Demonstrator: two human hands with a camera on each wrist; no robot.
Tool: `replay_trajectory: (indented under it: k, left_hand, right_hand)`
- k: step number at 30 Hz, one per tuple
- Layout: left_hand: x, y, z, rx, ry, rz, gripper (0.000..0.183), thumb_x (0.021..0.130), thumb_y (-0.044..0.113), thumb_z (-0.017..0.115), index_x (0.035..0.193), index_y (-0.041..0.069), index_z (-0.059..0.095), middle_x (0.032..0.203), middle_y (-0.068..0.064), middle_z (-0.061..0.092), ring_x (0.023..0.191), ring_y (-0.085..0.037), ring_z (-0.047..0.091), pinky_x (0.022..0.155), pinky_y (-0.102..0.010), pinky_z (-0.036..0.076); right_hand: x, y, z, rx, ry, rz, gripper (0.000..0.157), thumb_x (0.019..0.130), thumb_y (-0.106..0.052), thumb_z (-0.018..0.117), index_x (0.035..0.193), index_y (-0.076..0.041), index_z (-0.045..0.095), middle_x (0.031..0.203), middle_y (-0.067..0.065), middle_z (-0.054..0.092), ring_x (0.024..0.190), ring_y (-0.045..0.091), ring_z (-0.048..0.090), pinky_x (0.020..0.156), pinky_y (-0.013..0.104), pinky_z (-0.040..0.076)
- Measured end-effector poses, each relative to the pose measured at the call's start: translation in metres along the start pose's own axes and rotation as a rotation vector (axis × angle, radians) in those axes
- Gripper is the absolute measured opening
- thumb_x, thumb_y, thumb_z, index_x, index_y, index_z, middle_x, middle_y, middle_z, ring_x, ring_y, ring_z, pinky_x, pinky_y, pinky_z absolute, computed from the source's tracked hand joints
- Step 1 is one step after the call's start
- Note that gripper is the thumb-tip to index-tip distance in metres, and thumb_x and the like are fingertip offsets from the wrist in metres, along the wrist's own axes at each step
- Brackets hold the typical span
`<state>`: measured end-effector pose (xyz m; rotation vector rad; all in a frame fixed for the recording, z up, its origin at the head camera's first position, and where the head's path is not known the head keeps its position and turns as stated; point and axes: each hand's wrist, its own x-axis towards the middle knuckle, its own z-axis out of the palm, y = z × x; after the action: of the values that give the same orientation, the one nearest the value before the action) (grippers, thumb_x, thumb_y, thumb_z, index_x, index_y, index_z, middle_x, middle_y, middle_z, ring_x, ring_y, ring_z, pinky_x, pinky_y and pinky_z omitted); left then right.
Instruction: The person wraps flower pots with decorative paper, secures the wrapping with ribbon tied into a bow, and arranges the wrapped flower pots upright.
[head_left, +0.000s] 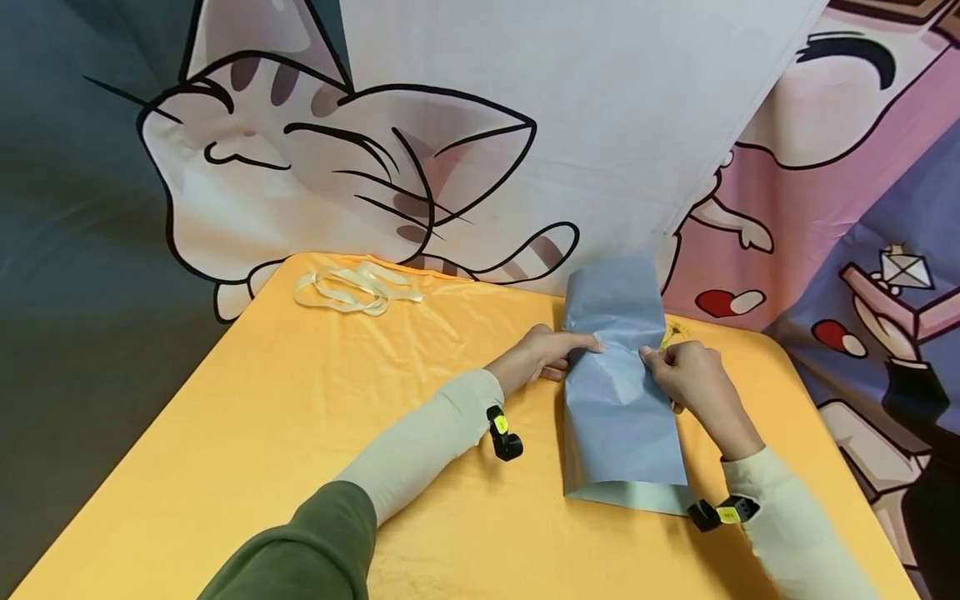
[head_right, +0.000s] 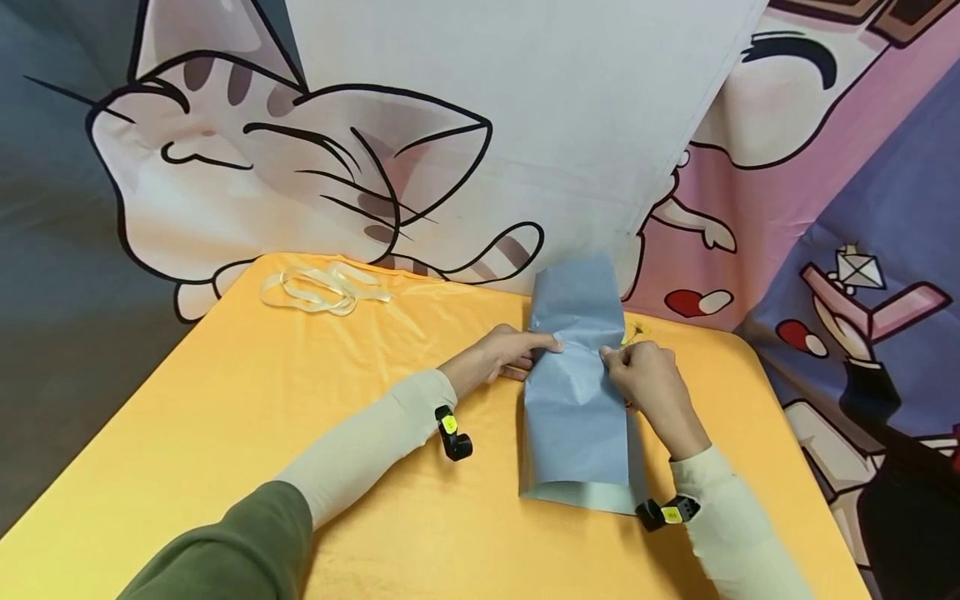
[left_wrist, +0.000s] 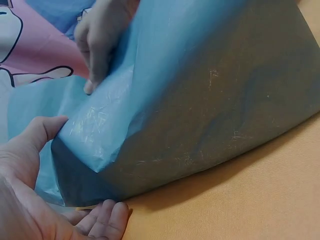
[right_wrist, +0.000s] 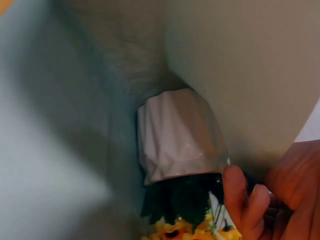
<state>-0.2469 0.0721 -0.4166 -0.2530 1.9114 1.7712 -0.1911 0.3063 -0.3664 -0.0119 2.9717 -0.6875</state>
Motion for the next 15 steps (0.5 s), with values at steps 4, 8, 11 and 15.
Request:
replay_trajectory:
  k: [4, 8, 11, 15]
  left_hand:
    - [0.001, 0.000, 0.000, 0.016, -0.006, -0.001, 0.094, 0.079, 0.042, 0.101, 0.155, 0.004, 0.060, 0.147, -0.018, 0.071, 0.123, -0.029, 0.077, 0.102, -0.043, 0.067]
    - [0.001, -0.001, 0.000, 0.024, -0.012, 0.000, 0.095, 0.080, 0.042, 0.101, 0.156, 0.004, 0.060, 0.149, -0.017, 0.071, 0.124, -0.029, 0.076, 0.100, -0.043, 0.067]
    - [0.001, -0.002, -0.001, 0.019, -0.022, 0.010, 0.095, 0.081, 0.042, 0.100, 0.158, 0.005, 0.059, 0.151, -0.017, 0.069, 0.127, -0.030, 0.076, 0.101, -0.043, 0.067]
    - [0.000, -0.001, -0.001, 0.009, -0.027, 0.027, 0.098, 0.083, 0.043, 0.100, 0.162, 0.006, 0.056, 0.158, -0.014, 0.065, 0.134, -0.033, 0.072, 0.103, -0.044, 0.067]
  right_hand:
    - [0.000, 0.005, 0.005, 0.009, 0.006, 0.000, 0.066, 0.117, -0.050, 0.058, 0.064, -0.011, 0.065, 0.052, 0.006, 0.059, 0.051, 0.035, 0.067, 0.051, 0.041, 0.051]
    - [-0.003, 0.002, 0.003, -0.013, 0.029, -0.004, 0.061, 0.116, -0.051, 0.061, 0.071, -0.009, 0.068, 0.055, 0.005, 0.061, 0.050, 0.029, 0.064, 0.051, 0.039, 0.051]
    - [-0.007, -0.005, -0.004, -0.086, 0.126, -0.072, 0.052, 0.111, -0.049, 0.071, 0.085, -0.004, 0.069, 0.061, 0.007, 0.062, 0.052, 0.024, 0.061, 0.049, 0.037, 0.047]
    - [-0.007, -0.019, -0.016, -0.201, 0.266, -0.277, 0.055, 0.101, -0.042, 0.087, 0.118, 0.006, 0.064, 0.093, 0.021, 0.066, 0.076, 0.034, 0.063, 0.060, 0.045, 0.050]
